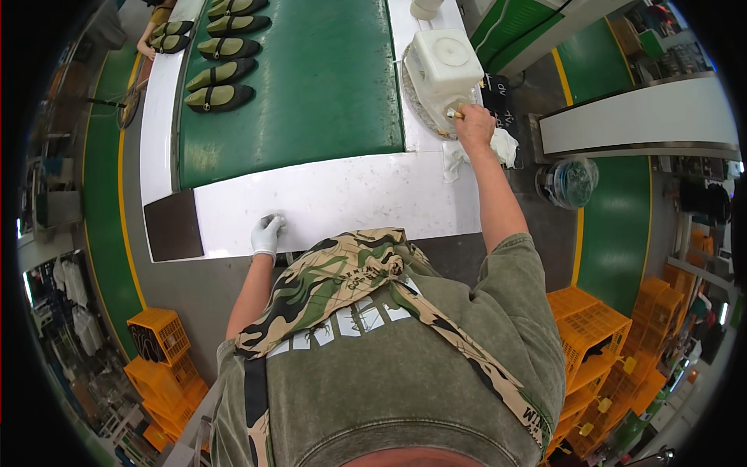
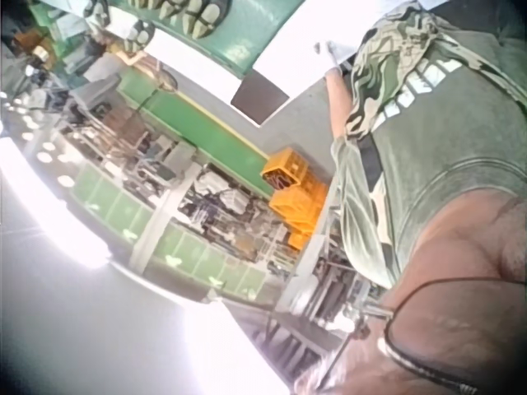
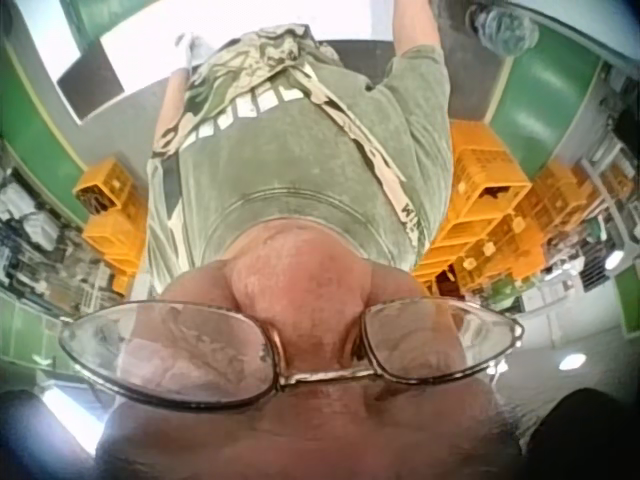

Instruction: Apply adhesive or primer to the soles of shoes using a brush on a production line.

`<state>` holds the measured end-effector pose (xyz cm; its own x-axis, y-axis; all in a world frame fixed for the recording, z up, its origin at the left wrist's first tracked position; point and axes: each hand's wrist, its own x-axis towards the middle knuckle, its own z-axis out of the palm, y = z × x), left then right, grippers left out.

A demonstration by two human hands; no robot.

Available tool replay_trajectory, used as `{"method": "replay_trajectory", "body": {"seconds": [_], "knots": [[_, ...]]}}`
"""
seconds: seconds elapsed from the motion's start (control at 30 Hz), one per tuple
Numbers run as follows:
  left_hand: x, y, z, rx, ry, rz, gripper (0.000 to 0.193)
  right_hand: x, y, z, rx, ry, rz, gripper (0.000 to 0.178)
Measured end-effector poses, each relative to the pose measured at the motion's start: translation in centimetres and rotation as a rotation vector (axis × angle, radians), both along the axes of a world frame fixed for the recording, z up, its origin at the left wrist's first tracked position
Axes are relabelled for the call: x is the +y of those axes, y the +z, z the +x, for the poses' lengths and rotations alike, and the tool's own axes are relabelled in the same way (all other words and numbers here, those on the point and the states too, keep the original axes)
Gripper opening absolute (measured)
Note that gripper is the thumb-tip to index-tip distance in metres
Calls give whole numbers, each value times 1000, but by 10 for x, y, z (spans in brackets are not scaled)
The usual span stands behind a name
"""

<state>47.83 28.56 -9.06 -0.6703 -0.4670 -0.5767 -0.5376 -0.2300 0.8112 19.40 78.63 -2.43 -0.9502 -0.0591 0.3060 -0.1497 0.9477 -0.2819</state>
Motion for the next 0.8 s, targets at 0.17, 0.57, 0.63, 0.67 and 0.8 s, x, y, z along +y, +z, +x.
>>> {"method": "replay_trajectory", "body": {"seconds": [0.17,0.57,0.63,0.67,0.8], "knots": [[2,-3,-1,-32,14,-19,21,4,7,0,41,9,-25,7],[-4,-20,-9,-68,30,-73,19,22,19,15,-15,150,-110,10],[-7,-17,-3,-75,47,-58,18,15,27,13,-152,16,-256,14],[-12,-15,1,-78,54,-45,18,8,31,10,-288,-130,-399,19],[-14,14,-22,-163,-90,102,18,63,-24,7,-351,-293,-554,27]]}}
